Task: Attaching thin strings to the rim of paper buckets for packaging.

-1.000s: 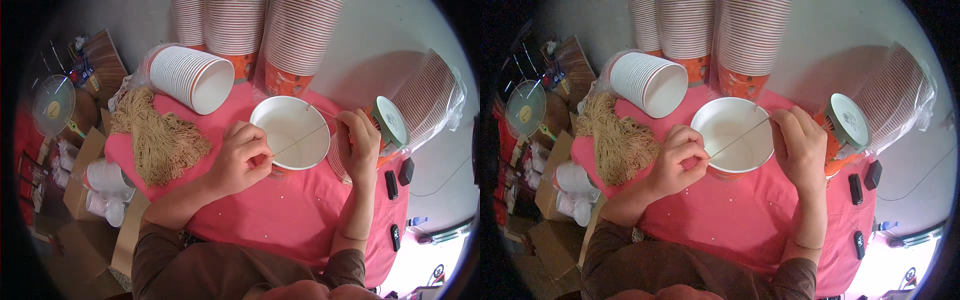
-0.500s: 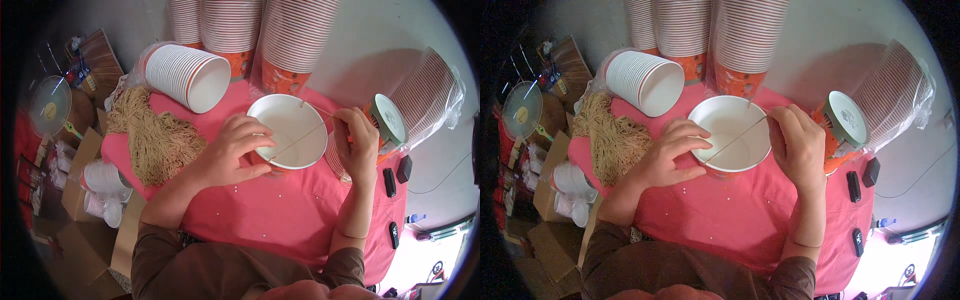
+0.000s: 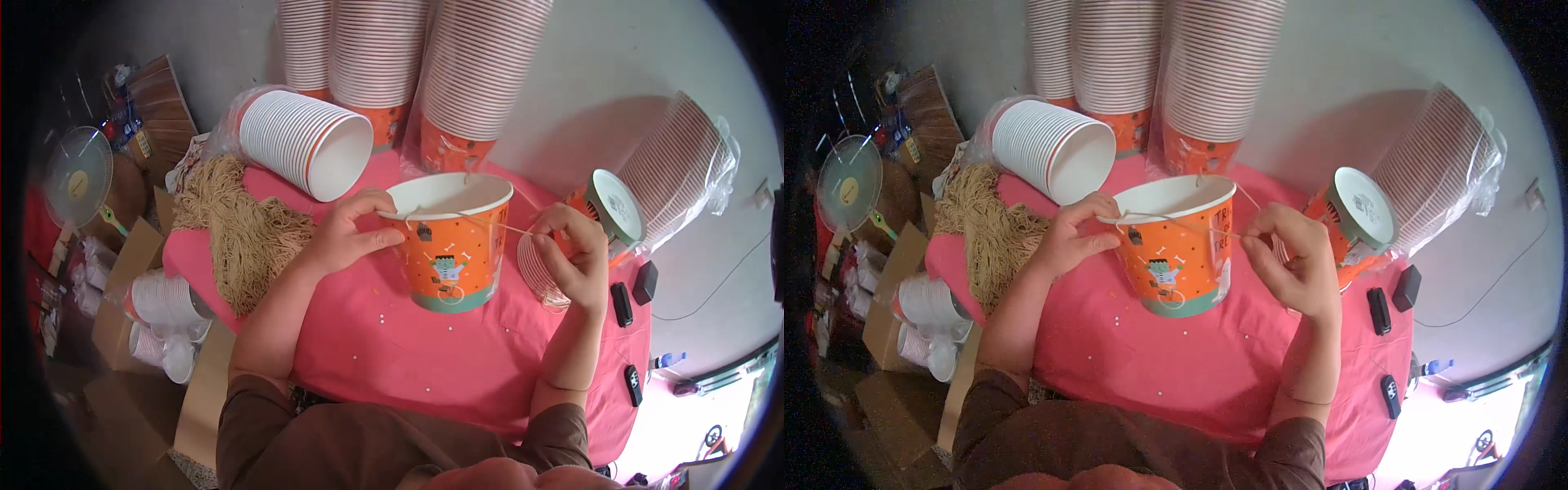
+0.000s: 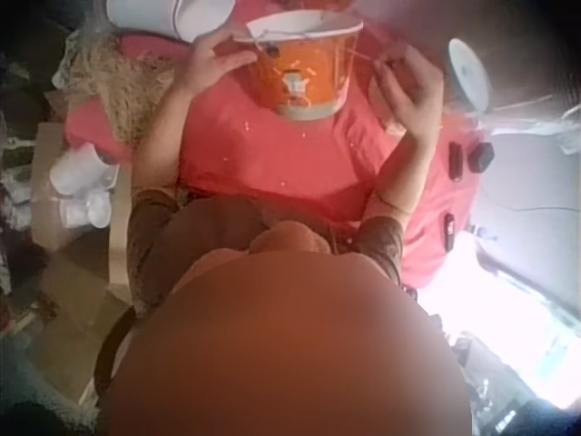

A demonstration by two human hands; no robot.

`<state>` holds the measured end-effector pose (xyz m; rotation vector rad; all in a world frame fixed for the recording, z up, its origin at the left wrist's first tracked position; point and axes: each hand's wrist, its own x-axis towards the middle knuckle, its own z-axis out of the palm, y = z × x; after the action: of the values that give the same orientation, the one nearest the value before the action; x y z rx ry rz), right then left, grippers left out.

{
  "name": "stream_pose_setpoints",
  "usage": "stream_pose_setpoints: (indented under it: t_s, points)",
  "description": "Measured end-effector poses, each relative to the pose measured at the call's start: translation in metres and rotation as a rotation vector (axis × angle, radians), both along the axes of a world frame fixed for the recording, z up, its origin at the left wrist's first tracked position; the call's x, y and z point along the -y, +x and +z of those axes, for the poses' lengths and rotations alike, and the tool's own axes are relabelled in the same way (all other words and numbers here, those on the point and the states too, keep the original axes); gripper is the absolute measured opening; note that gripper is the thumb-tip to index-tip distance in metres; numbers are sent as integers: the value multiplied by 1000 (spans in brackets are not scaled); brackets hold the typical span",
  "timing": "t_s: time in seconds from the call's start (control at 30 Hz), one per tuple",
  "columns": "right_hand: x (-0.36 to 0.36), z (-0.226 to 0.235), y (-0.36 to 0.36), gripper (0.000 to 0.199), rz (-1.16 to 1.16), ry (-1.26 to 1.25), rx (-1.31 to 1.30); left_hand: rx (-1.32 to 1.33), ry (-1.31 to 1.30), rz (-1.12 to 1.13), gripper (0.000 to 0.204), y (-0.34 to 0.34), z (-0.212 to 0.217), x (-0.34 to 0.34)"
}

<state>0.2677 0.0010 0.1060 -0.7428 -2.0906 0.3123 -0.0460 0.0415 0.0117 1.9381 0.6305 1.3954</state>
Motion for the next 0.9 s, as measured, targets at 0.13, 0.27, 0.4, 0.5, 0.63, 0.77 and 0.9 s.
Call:
stream_pose_setpoints:
  t_s: [0.13,0.27,0.4,0.5,0.63,0.77,0.9]
  points:
    - [4,13,1,12,89,-82,-35,-22,-207,-49,24,-4,-4,-3]
    - [12,22,0,23,224,14,36,110,-305,-137,20,-2,-7,-3]
    - [34,26,-12,55,176,106,392,365,-494,-193,26,1,-14,-7]
    - [47,20,-18,61,89,159,575,441,-549,-205,25,7,-5,2]
    - [44,20,-10,51,22,55,496,469,-651,-262,25,14,-12,0]
    - [38,38,10,31,-87,-4,250,397,-560,-164,22,9,-21,-8]
    - [26,60,63,38,-419,-137,-144,218,-437,-35,14,16,-23,-8]
